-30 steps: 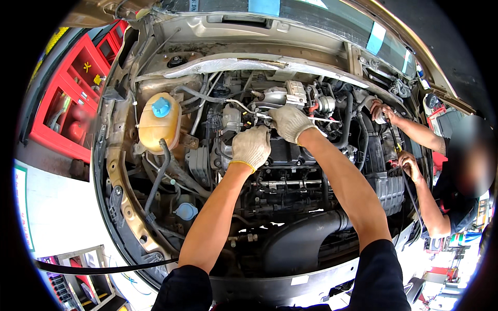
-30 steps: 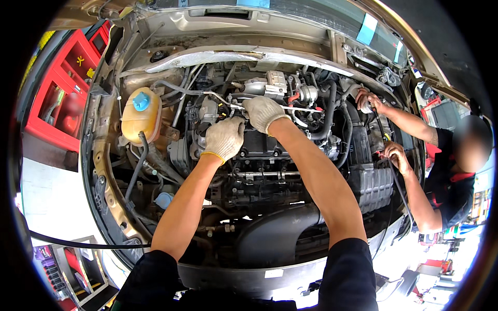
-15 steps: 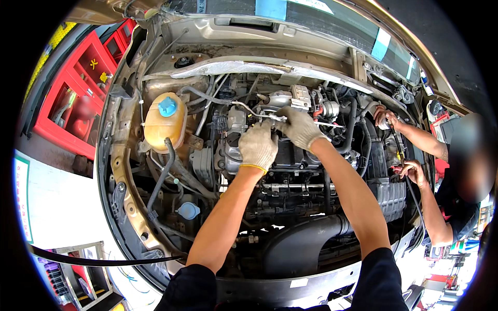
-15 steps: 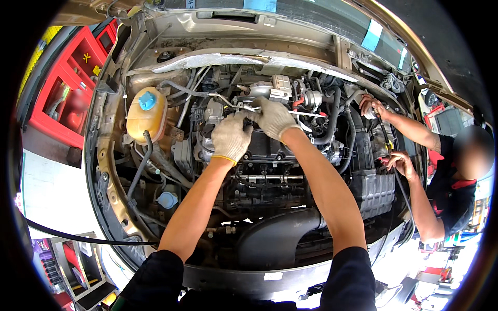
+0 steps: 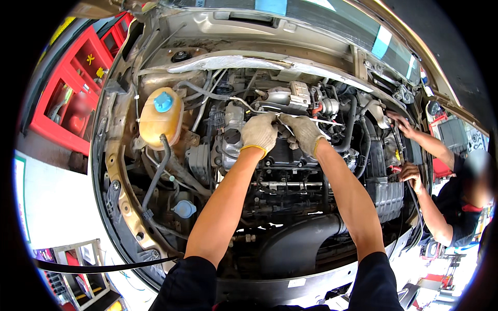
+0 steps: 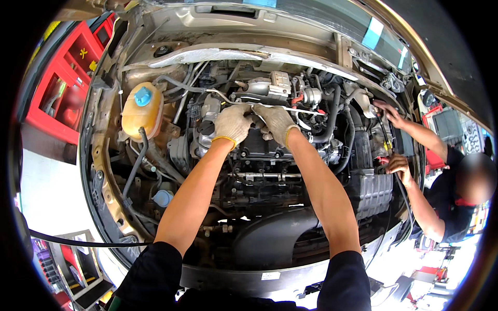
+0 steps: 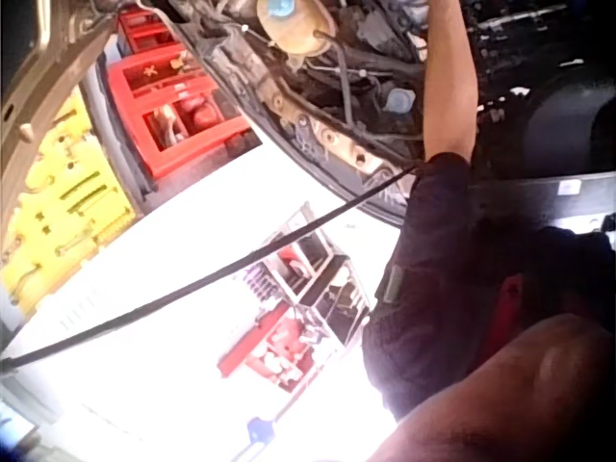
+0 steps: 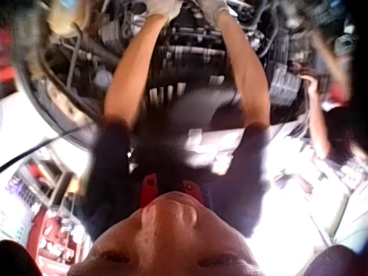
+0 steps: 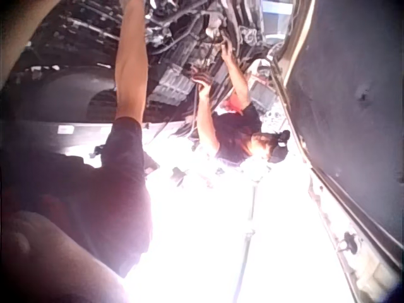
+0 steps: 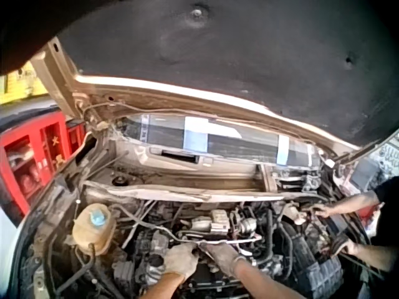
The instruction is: The person connects jumper cables to a portable battery charger and attaches them to the car battery. He then uses a wrench to tighten bolts on the engine block while another person assists nearby.
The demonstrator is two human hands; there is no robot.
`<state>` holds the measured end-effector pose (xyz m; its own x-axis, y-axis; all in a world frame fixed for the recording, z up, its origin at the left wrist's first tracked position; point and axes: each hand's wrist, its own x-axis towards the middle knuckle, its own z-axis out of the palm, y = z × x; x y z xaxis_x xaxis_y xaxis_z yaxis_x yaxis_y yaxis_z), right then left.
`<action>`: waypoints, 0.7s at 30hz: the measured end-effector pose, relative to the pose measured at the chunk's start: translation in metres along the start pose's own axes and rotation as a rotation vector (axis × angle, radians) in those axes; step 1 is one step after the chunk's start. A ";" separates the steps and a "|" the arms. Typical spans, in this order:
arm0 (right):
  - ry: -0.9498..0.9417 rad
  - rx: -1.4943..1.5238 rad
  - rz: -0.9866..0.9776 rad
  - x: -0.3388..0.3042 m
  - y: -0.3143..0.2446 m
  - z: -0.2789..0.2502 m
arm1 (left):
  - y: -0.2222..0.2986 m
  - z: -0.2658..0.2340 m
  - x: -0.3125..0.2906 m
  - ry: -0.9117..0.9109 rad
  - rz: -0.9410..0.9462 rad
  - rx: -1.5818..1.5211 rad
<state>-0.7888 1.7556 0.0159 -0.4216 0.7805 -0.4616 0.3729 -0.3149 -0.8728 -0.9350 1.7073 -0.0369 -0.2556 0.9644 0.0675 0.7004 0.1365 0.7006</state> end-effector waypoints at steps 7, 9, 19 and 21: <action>0.183 0.063 0.083 0.004 0.005 0.029 | -0.007 0.005 0.000 0.048 -0.034 0.039; 0.210 0.107 0.004 0.013 0.023 0.029 | -0.006 0.009 0.003 0.039 -0.022 0.053; 0.042 -0.326 0.074 -0.022 -0.004 0.020 | -0.016 0.004 0.002 0.019 0.131 0.001; 0.353 -0.921 -0.280 -0.022 0.009 0.015 | -0.009 0.002 0.001 0.029 0.145 0.050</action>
<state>-0.7888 1.7277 0.0160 -0.3791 0.9236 -0.0573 0.8514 0.3239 -0.4126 -0.9400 1.7074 -0.0447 -0.1685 0.9679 0.1864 0.7634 0.0085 0.6459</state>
